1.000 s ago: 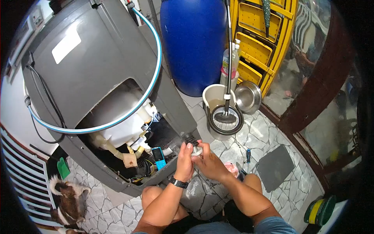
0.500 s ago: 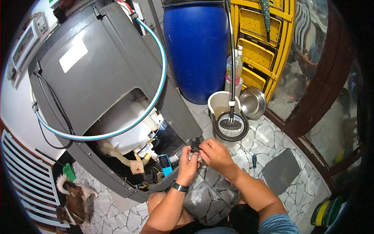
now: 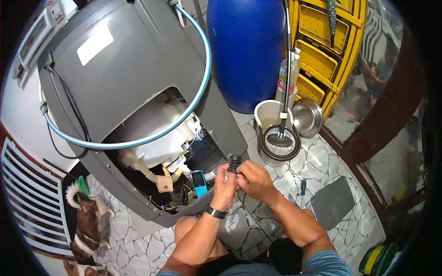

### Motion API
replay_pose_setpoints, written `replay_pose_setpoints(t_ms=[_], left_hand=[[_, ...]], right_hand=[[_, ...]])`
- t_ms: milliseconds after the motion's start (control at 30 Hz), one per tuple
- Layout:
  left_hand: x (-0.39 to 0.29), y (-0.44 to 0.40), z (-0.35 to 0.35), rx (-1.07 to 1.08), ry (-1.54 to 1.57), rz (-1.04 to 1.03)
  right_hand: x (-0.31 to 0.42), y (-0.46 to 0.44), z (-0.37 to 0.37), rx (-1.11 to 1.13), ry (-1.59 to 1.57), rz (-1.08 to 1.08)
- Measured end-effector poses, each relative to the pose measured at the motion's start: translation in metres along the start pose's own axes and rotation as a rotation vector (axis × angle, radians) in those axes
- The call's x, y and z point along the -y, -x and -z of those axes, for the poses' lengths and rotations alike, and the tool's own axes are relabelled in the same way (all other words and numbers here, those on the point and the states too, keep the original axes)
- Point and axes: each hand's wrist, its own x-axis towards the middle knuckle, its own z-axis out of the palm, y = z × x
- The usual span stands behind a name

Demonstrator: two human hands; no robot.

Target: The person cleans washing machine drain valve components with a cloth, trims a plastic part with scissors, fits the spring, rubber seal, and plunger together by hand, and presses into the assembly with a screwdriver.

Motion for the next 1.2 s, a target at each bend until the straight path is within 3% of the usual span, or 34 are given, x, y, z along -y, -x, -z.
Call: replay_pose_setpoints(t_ms=[200,300,400,433,533,600,633,733,933,1000,1200], left_hand=[[-0.004,-0.003,0.001,0.099,-0.121,-0.122],[-0.010,0.000,-0.005,0.171,-0.092,-0.060],[-0.004,0.001,-0.009,0.202,-0.053,0.007],[-0.004,0.002,-0.006,0.201,-0.101,0.024],[0.003,0.001,0.006,0.116,-0.307,0.078],[0.019,-0.006,0.013,0.116,-0.704,-0.227],[0.003,0.006,0.002,0.153,-0.518,-0.148],[0.014,0.005,0.000,0.157,-0.412,-0.131],[-0.023,-0.003,-0.005,0.165,-0.239,0.180],[-0.052,-0.008,-0.009,0.223,0.051,0.289],[-0.175,0.007,-0.044,0.191,0.149,0.342]], right_hand=[[-0.012,-0.001,0.014,0.006,-0.088,-0.024],[-0.013,-0.007,0.021,-0.037,-0.628,-0.628],[-0.034,-0.010,0.017,0.114,-0.845,-0.668],[-0.041,-0.011,0.022,0.272,-0.717,-0.700],[-0.050,-0.002,0.019,0.200,-1.030,-0.733],[-0.051,0.006,0.016,0.175,-1.064,-0.732],[-0.052,0.011,0.015,0.147,-1.099,-0.732],[-0.062,0.024,0.007,0.146,-1.172,-0.767],[-0.063,0.010,0.006,0.100,-1.358,-0.867],[-0.037,-0.015,0.012,0.015,-1.070,-0.878],[0.037,-0.100,0.046,-0.079,-0.801,-0.708]])
